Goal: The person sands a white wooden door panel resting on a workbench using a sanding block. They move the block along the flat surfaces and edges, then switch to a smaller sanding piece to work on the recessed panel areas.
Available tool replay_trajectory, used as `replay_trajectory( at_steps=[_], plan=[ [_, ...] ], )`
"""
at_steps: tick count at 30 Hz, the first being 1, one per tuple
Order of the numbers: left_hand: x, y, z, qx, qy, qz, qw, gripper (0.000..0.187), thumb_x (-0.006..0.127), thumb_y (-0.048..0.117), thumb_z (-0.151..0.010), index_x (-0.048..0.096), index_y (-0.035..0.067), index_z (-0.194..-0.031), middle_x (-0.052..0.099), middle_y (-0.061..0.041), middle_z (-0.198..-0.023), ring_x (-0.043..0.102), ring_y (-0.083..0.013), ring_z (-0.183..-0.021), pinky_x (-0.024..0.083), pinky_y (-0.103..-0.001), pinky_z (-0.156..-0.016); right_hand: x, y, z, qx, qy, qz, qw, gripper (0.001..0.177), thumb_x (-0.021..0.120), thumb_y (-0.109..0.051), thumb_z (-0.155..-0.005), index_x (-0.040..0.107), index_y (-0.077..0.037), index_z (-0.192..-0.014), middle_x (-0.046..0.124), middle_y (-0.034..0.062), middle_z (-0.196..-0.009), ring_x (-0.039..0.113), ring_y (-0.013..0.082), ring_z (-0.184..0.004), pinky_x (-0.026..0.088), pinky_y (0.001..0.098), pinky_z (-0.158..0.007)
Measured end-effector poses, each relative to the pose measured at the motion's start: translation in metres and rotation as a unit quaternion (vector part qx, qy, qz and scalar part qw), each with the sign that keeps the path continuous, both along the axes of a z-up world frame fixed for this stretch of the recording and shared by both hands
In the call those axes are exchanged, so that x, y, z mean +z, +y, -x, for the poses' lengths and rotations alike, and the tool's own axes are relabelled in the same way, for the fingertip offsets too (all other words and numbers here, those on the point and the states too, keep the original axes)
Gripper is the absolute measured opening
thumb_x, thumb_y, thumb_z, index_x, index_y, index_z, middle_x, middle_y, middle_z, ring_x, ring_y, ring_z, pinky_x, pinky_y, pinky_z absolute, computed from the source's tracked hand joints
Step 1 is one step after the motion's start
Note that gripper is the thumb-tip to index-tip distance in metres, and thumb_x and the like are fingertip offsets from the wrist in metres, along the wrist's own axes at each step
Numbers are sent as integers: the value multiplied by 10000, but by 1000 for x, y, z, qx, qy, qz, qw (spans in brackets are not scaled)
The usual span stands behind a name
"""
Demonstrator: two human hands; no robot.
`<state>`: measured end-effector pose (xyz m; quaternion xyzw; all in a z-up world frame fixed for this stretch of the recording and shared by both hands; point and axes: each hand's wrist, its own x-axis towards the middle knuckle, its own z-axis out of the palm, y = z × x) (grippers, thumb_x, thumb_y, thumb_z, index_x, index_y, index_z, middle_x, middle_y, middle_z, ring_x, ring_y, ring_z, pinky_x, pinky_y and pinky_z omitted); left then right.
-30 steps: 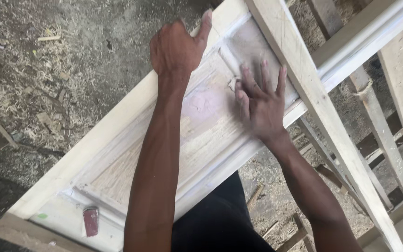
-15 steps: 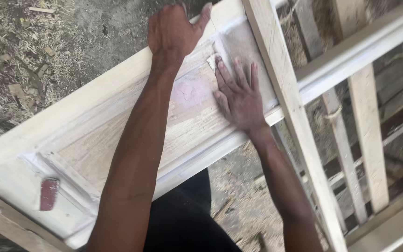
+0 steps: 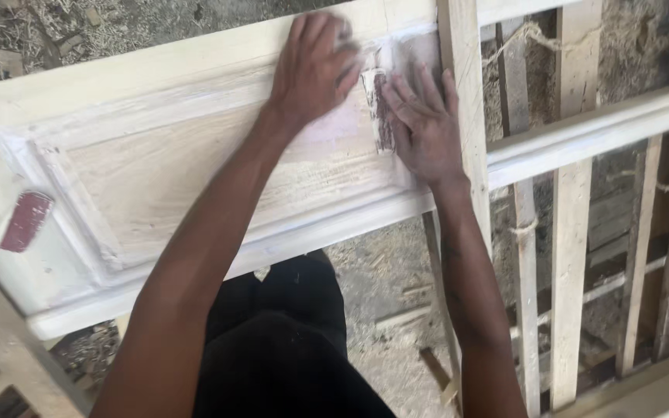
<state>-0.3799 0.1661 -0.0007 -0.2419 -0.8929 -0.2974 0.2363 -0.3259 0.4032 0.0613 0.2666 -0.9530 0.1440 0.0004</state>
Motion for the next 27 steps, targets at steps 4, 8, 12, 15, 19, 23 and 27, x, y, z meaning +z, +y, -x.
replay_trajectory(
  at_steps=[4, 8, 12, 15, 19, 23, 27],
  plan=[
    [-2, 38, -53, 73, -111, -12, 991, 310, 846, 276, -925, 747, 15, -1061, 565, -143, -1147, 476, -309, -1139, 385, -465, -996, -9, 10, -10, 22, -25, 42, 999, 377, 493, -219, -1128, 622, -96, -1461, 608, 98, -1511, 331, 329, -1556, 103, 560, -1295],
    [2, 76, -51, 171, -104, -33, 979, 240, 805, 177, -852, 756, 1, -1009, 565, -181, -1224, 467, -313, -1142, 375, -462, -952, -20, 4, 8, 55, 36, 10, 998, 439, 509, -136, -1056, 596, -32, -1474, 556, 120, -1562, 319, 342, -1546, 92, 579, -1276],
    [6, 83, -49, 199, -155, -56, 966, 187, 781, 116, -829, 756, -8, -966, 581, -178, -1184, 476, -336, -1151, 370, -477, -958, -23, 2, 2, 73, 43, -14, 996, 509, 535, -192, -1040, 535, 14, -1506, 463, 151, -1610, 262, 373, -1531, 66, 604, -1240],
    [5, 90, -72, 177, -135, -60, 973, 119, 769, 72, -820, 764, 0, -914, 587, -191, -1199, 477, -352, -1196, 365, -488, -999, -31, 11, -16, 70, 34, -32, 997, 515, 506, -176, -1101, 486, 27, -1573, 451, 125, -1647, 229, 352, -1584, 47, 613, -1283],
    [13, 107, -114, 190, -108, -90, 972, 227, 720, 56, -849, 799, 7, -1056, 594, -177, -1181, 485, -346, -1221, 347, -504, -1087, -31, 19, -44, 71, 44, -64, 994, 511, 489, -210, -1108, 490, -20, -1583, 329, 171, -1691, 132, 370, -1608, -28, 643, -1270],
    [18, 117, -101, 278, -121, -122, 945, 172, 709, 71, -873, 785, 8, -1014, 599, -178, -1242, 496, -352, -1242, 357, -507, -1081, -36, 12, -24, 48, 36, -91, 994, 535, 434, -223, -1071, 513, -40, -1568, 191, 236, -1712, 63, 386, -1603, -72, 657, -1246],
    [14, 114, -89, 275, -146, -141, 940, 367, 616, 93, -959, 670, 27, -1315, 563, -170, -1406, 482, -351, -1372, 345, -503, -1155, -43, 5, -8, 31, 4, -69, 997, 541, 405, -300, -1080, 466, -97, -1578, 111, 243, -1687, 36, 397, -1563, -79, 676, -1205]
  ],
)
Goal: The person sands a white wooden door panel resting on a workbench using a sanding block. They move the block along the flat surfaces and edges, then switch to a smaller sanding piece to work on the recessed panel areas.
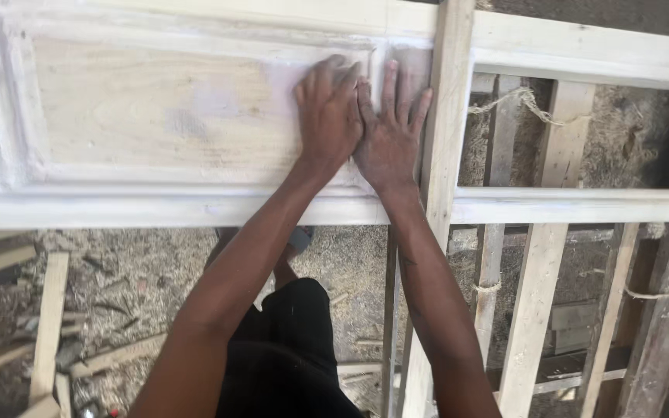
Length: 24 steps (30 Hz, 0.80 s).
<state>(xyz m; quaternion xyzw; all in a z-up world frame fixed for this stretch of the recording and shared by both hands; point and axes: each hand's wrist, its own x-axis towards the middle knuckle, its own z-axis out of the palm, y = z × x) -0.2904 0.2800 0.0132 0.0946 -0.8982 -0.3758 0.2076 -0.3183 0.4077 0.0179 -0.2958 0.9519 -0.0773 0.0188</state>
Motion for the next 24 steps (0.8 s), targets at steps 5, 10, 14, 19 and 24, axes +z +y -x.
replay_trajectory(
  at_steps=[5, 10, 14, 19, 24],
  plan=[
    [6, 55, -77, -98, -122, 31, 987, 761, 346, 470, -1112, 241, -85, -1622, 242, -285, -1700, 167, -446, -1598, 62, -581, -1309, -5, 14, -39, 6, 116, -94, 989, 577, 361, -395, -1159, 305, -176, -1689, 54, 202, -1741, -12, 363, -1618, -79, 639, -1283],
    [10, 63, -38, -74, -190, 49, 978, 1090, 394, 737, -978, 158, -140, -1580, 102, -350, -1660, 31, -466, -1570, -6, -599, -1272, 13, -3, -6, -30, -45, -65, 996, 641, 328, -473, -1110, 285, -150, -1662, 68, 248, -1681, -11, 410, -1549, -66, 672, -1211],
    [28, 48, -17, -71, -219, 35, 972, 1074, 481, 698, -935, 139, -93, -1576, 83, -317, -1677, 3, -443, -1568, -24, -614, -1255, 32, -7, 0, 24, 30, -47, 998, 592, 341, -384, -1174, 281, -119, -1700, 102, 232, -1757, -19, 401, -1625, -70, 651, -1286],
    [51, 93, -59, 61, -120, 242, 961, 1011, 614, 580, -855, 145, 102, -1614, 69, -131, -1695, -12, -370, -1586, -44, -599, -1293, 58, 3, -48, 41, 13, -68, 997, 637, 402, -406, -1089, 337, -74, -1629, 205, 249, -1693, 37, 409, -1567, -45, 657, -1227],
    [35, 66, 0, -56, -264, 24, 963, 1033, 653, 504, -884, 197, -112, -1577, 109, -327, -1660, 36, -482, -1595, -35, -612, -1306, 59, -21, -21, 10, -26, -132, 991, 571, 348, -361, -1132, 304, -113, -1644, 245, 196, -1670, 106, 380, -1597, -13, 664, -1252]
  ],
)
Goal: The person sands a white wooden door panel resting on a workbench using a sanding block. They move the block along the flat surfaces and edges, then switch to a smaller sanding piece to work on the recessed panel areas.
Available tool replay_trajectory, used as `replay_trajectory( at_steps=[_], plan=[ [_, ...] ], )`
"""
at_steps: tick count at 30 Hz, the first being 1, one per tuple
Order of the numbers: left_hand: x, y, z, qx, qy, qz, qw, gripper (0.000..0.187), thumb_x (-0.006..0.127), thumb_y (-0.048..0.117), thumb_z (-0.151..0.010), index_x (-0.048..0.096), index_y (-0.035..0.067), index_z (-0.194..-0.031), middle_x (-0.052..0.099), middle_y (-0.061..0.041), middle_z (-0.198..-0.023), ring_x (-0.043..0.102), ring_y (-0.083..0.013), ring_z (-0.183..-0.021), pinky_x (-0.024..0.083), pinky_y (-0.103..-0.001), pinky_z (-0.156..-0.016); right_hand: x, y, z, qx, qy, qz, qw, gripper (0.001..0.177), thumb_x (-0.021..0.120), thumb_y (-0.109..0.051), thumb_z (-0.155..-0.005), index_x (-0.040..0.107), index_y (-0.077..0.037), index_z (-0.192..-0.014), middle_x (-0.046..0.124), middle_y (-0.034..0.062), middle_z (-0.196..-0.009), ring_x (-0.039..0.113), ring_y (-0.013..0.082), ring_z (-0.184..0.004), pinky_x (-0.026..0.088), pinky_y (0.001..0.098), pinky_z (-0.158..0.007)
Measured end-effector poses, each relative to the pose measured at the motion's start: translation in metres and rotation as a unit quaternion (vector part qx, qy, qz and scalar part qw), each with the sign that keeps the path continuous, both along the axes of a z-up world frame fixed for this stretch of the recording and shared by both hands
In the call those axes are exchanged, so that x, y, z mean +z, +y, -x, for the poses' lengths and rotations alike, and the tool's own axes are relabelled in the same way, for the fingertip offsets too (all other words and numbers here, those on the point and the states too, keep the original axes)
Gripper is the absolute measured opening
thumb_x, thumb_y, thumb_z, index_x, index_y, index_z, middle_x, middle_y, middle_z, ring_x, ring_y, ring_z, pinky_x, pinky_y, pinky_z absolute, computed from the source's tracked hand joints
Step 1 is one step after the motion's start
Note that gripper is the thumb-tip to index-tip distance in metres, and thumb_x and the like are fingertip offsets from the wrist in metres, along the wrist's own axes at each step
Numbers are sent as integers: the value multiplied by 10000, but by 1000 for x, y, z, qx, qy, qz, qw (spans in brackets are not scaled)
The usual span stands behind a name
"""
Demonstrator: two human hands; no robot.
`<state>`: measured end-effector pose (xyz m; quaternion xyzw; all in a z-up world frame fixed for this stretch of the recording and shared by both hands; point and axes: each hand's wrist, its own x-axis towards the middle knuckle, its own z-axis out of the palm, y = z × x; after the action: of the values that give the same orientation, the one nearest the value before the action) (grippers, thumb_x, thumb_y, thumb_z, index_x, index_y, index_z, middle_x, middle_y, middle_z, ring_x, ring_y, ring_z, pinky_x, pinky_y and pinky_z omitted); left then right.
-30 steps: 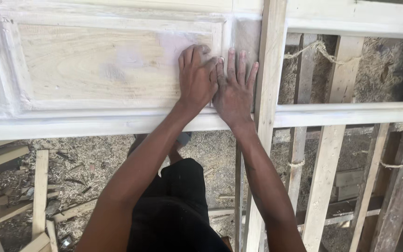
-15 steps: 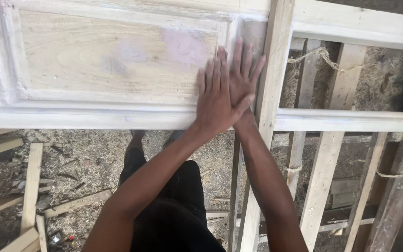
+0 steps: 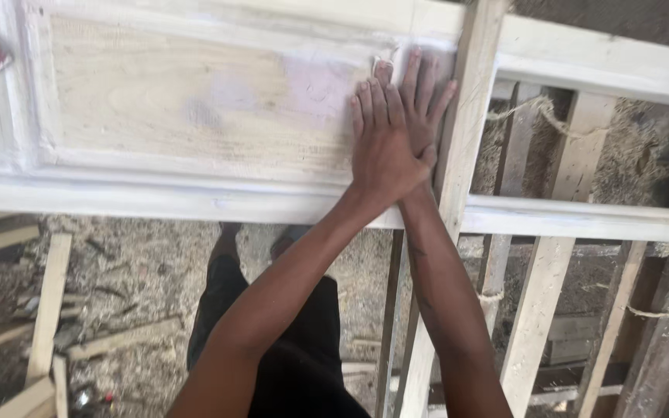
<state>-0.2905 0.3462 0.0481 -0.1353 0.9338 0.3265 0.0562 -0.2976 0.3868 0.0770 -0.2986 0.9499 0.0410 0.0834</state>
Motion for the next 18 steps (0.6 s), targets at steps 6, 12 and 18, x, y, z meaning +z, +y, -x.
replay_trajectory(
  at_steps=[6, 12, 18],
  plan=[
    [10, 32, -26, 111, 188, 189, 957, 964, 756, 412, -802, 270, 112, -1578, 57, -161, -1718, -11, -389, -1606, -29, -580, -1321, -9, 9, -18, -20, 69, 54, 996, 608, 338, -415, -1128, 292, -66, -1624, 225, 255, -1644, 134, 412, -1559, -7, 664, -1219],
    [1, -10, 1, 5, 3, -46, 999, 1022, 802, 433, -778, 288, -35, -1527, 77, -311, -1664, 43, -454, -1588, -15, -606, -1297, -60, 7, 21, 40, 201, -80, 976, 570, 344, -379, -1182, 289, -109, -1682, 208, 158, -1712, 86, 350, -1601, -31, 660, -1264],
    [-6, 35, -31, 92, 236, 117, 960, 983, 767, 293, -820, 190, 135, -1600, 62, -149, -1709, 14, -404, -1610, 1, -548, -1349, -33, 23, -38, -17, 93, 99, 991, 588, 384, -364, -1134, 321, -94, -1652, 247, 208, -1711, 136, 393, -1588, 80, 635, -1272]
  ],
)
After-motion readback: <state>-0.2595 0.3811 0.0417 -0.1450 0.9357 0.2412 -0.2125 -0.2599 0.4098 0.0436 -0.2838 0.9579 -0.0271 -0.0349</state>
